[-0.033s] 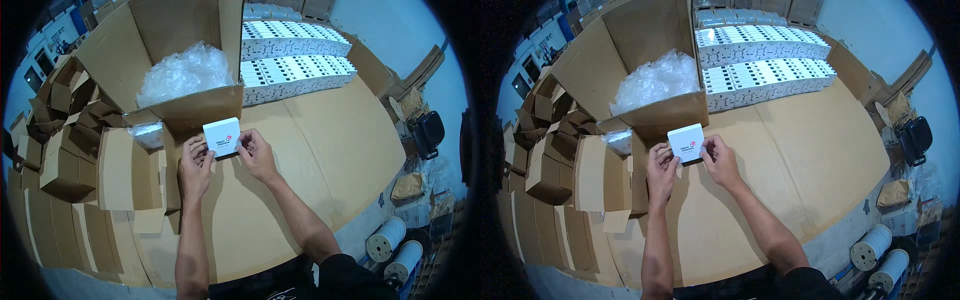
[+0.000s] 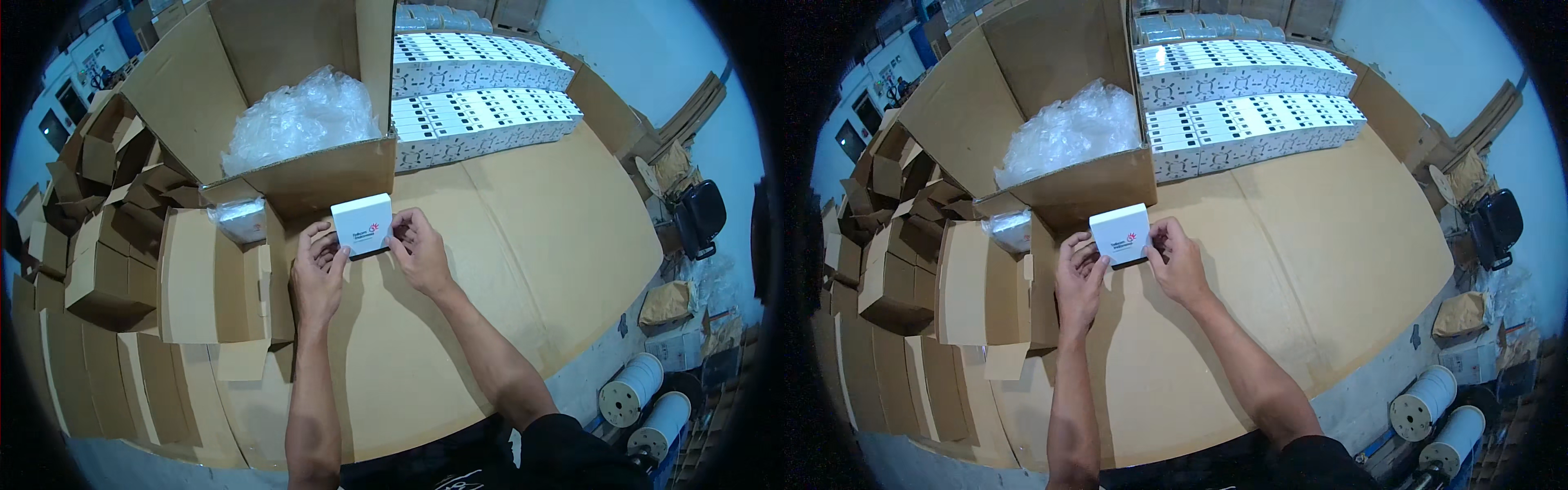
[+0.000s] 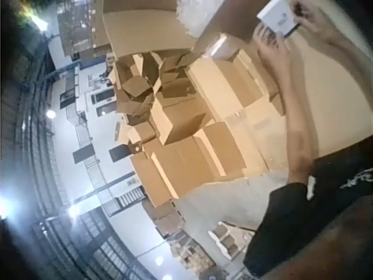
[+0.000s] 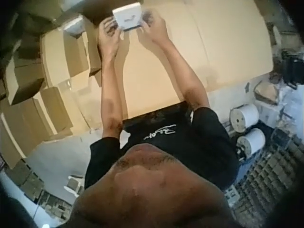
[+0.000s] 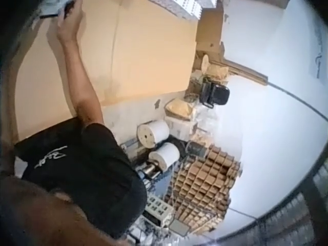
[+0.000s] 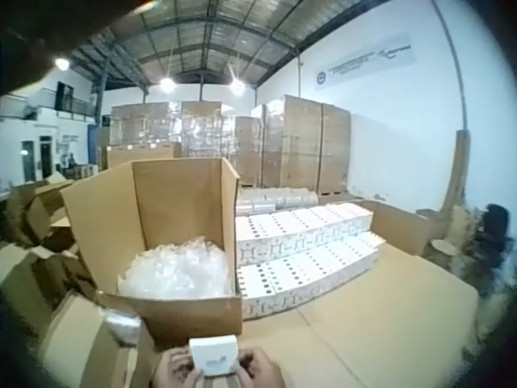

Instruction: Packing small white boxes into larger cardboard boxes with bubble wrap.

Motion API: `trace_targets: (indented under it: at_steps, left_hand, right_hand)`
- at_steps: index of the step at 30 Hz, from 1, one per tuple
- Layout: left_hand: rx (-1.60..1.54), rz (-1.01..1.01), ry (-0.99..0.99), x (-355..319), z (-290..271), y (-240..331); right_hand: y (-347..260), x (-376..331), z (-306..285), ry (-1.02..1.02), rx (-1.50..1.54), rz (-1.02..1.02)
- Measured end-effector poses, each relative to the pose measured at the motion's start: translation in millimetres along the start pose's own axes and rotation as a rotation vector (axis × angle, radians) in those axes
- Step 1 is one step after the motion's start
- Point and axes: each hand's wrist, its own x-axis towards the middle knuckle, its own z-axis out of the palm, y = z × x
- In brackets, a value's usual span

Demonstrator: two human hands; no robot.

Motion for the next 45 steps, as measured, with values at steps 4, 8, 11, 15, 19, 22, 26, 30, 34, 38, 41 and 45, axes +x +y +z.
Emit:
trace_targets:
  at_steps: [4,8,11,15,19,22,26,30,34,38,41,45]
  left_hand:
    - [0.179,0.075,-0.047,1,-1,-2]
    - [0.23,0.136,-0.001,2,-3,-10]
    - [0.237,0.133,-0.016,2,-3,-10]
    - [0.247,0.112,-0.019,1,-5,-10]
    - [0.2,0.089,-0.028,-6,-1,2]
    - [0.337,0.314,0.145,-13,1,22]
    - [0.481,0.571,0.197,-9,10,66]
    - [0.481,0.608,0.248,47,21,110]
    - [0.541,0.526,0.296,137,13,145]
    - [0.656,0.472,0.235,231,8,149]
    - [0.809,0.473,0.091,289,7,142]
    - [1.087,0.348,0.121,353,9,111]
  right_hand:
    - [-8,3,-2,0.032,-0.102,-0.085]
    - [-11,2,-3,0.006,-0.128,-0.077]
    - [-10,2,-5,-0.008,-0.139,-0.065]
    - [-13,1,-6,-0.045,-0.141,-0.032]
    - [0,5,-12,-0.033,-0.1,-0.121]
    - [10,13,-20,0.006,-0.075,-0.201]
    - [10,13,-25,0.09,-0.193,-0.151]
    - [12,12,-24,0.14,-0.294,-0.167]
    - [12,8,-24,0.164,-0.343,-0.183]
    - [11,11,-21,0.163,-0.364,-0.156]
    - [8,13,-21,0.179,-0.369,-0.149]
    - [8,15,-16,0.214,-0.384,-0.156]
